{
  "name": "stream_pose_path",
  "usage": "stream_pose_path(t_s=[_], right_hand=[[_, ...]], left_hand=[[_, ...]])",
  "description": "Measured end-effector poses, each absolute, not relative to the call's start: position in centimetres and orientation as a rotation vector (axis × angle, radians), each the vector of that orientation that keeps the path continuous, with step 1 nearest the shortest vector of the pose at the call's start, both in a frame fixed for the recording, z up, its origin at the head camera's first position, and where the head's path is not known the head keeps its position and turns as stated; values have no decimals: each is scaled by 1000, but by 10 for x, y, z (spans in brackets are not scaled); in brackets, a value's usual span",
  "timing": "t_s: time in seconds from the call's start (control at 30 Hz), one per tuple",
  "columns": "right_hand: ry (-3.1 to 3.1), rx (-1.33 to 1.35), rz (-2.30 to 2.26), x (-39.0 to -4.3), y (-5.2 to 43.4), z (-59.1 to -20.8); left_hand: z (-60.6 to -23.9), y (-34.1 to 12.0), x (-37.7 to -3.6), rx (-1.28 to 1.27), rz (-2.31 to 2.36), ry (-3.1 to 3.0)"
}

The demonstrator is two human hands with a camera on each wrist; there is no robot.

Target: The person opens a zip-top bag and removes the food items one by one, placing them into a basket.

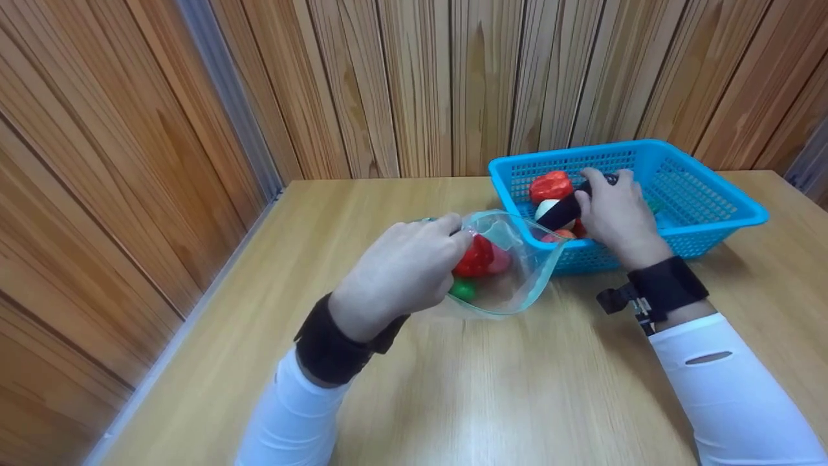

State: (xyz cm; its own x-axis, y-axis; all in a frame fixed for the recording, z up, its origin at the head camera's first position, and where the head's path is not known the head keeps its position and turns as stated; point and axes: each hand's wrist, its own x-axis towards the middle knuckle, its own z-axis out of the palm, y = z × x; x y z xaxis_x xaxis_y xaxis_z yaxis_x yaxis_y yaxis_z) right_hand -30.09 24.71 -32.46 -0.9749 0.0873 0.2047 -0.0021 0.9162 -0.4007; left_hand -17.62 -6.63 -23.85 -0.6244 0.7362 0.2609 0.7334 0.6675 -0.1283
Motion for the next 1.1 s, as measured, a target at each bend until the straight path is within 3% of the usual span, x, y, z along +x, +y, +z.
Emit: stream_pose_path(t_s=[0.47,0.73,1.1], right_hand=[[-3178,72,472,-306,261,-327],[-2899,5,412,-307,254,-326],[-2520,232,404,-268,211,-292]], left_hand=[[-242,-70,-177,-1161,-35,-2595],[-243,-70,-177,-1160,-45,-2625],[-239,-66,-177,-1176,-6,-2618]])
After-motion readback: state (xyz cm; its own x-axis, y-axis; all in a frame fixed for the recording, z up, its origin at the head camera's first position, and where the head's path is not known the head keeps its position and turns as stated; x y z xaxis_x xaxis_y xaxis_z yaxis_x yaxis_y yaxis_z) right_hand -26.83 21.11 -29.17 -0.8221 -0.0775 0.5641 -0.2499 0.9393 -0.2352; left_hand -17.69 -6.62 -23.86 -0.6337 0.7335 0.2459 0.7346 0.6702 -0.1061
